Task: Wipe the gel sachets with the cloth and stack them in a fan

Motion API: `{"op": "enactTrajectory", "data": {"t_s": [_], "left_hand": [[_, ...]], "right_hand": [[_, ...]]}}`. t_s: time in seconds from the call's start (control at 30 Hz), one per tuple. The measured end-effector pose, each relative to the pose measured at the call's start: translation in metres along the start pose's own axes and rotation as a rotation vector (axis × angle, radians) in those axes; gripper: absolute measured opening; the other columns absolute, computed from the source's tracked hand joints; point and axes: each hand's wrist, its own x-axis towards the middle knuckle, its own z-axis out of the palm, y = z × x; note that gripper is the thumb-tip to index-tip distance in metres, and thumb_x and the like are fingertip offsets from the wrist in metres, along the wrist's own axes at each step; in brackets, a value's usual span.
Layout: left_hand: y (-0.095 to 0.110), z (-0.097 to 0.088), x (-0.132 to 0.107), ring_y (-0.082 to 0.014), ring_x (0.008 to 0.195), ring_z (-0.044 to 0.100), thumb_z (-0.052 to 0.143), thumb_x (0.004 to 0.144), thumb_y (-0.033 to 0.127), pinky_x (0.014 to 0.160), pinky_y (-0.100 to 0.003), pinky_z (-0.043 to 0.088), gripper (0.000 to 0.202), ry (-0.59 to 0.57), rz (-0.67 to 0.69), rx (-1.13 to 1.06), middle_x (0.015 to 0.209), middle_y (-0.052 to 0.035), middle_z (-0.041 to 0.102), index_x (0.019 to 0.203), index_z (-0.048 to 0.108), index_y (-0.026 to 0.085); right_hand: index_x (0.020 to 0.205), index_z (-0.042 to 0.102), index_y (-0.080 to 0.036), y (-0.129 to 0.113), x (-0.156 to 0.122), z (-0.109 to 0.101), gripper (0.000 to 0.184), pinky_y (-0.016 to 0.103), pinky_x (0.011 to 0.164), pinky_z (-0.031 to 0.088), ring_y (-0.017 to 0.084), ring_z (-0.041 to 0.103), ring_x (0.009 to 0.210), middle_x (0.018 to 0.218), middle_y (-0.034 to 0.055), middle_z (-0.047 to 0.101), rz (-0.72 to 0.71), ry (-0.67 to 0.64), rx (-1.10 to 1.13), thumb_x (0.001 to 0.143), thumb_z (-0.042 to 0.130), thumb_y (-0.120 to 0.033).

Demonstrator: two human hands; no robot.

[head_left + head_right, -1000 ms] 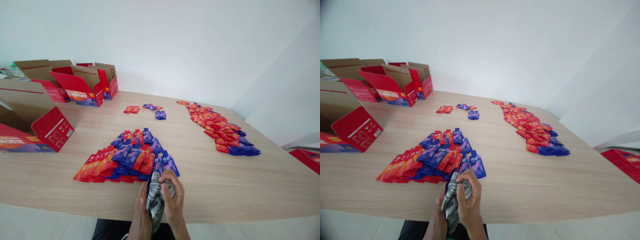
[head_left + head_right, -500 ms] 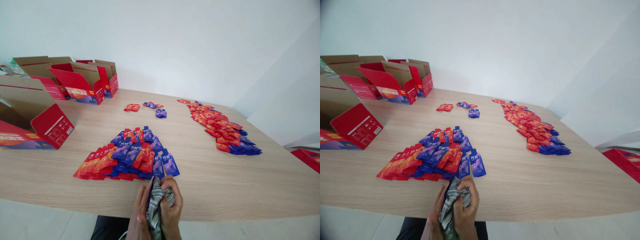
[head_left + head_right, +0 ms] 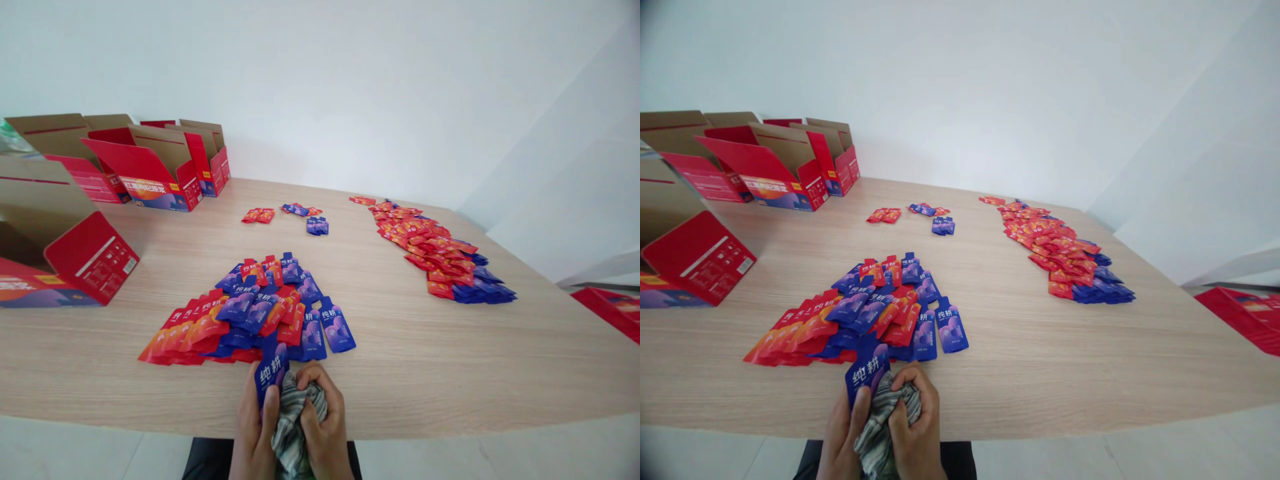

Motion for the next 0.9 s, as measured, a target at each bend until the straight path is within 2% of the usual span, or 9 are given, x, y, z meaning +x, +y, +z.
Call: {"op": "enactTrajectory", "data": {"t_s": [0.13,0.23,0.37,0.43,0.53,0.63,0.7,0.77,0.9], "left_hand": [[0.002,0.008,0.001,-0.0355,0.108,0.079,0.076,0.079,0.083,0.099,-0.044,0.063,0.072,0.057,-0.018,0.051,0.105,-0.0104,0.084,0.117,0.074,0.022],[-0.004,0.012,-0.001,-0.0351,0.114,0.078,0.079,0.078,0.08,0.096,-0.041,0.063,0.069,0.104,-0.069,0.016,0.107,-0.0082,0.084,0.117,0.074,0.024],[-0.018,0.019,-0.01,-0.0367,0.133,0.07,0.083,0.081,0.069,0.1,-0.041,0.062,0.056,0.102,-0.161,-0.063,0.123,-0.0086,0.082,0.117,0.075,0.028],[-0.021,0.025,-0.014,-0.0362,0.134,0.068,0.083,0.082,0.066,0.103,-0.04,0.06,0.051,0.098,-0.172,-0.078,0.126,-0.0082,0.08,0.117,0.074,0.029],[-0.018,0.03,-0.014,-0.0328,0.113,0.074,0.073,0.089,0.072,0.092,-0.037,0.062,0.049,0.036,-0.15,-0.154,0.11,-0.0058,0.08,0.114,0.073,0.03],[-0.009,0.024,-0.002,-0.0269,0.093,0.073,0.067,0.089,0.08,0.08,-0.033,0.061,0.054,-0.004,-0.1,-0.271,0.094,-0.002,0.075,0.109,0.071,0.03],[-0.004,0.017,0.006,-0.0274,0.098,0.073,0.07,0.085,0.082,0.083,-0.033,0.061,0.061,-0.042,-0.08,-0.307,0.103,-0.0036,0.077,0.115,0.072,0.029],[-0.003,0.013,0.009,-0.0314,0.116,0.072,0.069,0.086,0.081,0.095,-0.036,0.061,0.067,-0.092,-0.078,-0.29,0.122,-0.0076,0.078,0.127,0.072,0.028],[-0.012,0.019,-0.01,-0.0387,0.152,0.054,0.065,0.093,0.074,0.124,-0.048,0.047,0.068,-0.171,-0.069,-0.223,0.152,-0.012,0.069,0.143,0.069,0.027]], "right_hand": [[0.086,0.062,-0.024,-0.012,0.029,-0.016,0.015,0.025,0.067,0.048,0.016,0.058,0.07,0.085,-0.0023,0.063,0.084,0.232,0.117,0.083,0.075,-0.032],[0.088,0.057,-0.025,-0.017,0.043,-0.026,0.029,0.023,0.059,0.045,0.013,0.051,0.062,0.082,-0.0047,0.058,0.165,0.302,0.281,0.084,0.08,-0.042],[0.091,0.058,-0.027,0.0,0.037,-0.029,0.031,0.024,0.058,0.044,0.013,0.05,0.06,0.083,-0.0048,0.058,0.239,0.117,0.434,0.09,0.08,-0.048],[0.087,0.06,-0.026,0.015,0.029,-0.025,0.033,0.026,0.062,0.047,0.013,0.05,0.06,0.082,-0.0041,0.06,0.24,-0.001,0.493,0.087,0.084,-0.048],[0.08,0.061,-0.026,0.029,0.016,-0.012,0.037,0.029,0.064,0.05,0.015,0.049,0.06,0.075,-0.0039,0.058,0.229,-0.099,0.536,0.081,0.088,-0.052],[0.081,0.064,-0.026,0.028,0.0,0.004,0.034,0.03,0.069,0.051,0.018,0.052,0.067,0.077,-0.0023,0.059,0.259,-0.047,0.51,0.082,0.086,-0.051],[0.08,0.063,-0.025,0.022,-0.008,0.012,0.034,0.03,0.074,0.052,0.019,0.055,0.073,0.078,-0.0013,0.06,0.261,-0.008,0.476,0.083,0.086,-0.05],[0.078,0.062,-0.025,0.015,-0.01,0.014,0.036,0.03,0.077,0.053,0.02,0.058,0.078,0.079,-0.0008,0.061,0.238,-0.008,0.444,0.083,0.086,-0.051],[0.084,0.061,-0.026,0.005,0.007,0.002,0.033,0.029,0.073,0.053,0.019,0.059,0.075,0.081,-0.0017,0.062,0.169,0.06,0.403,0.087,0.081,-0.053]]}}
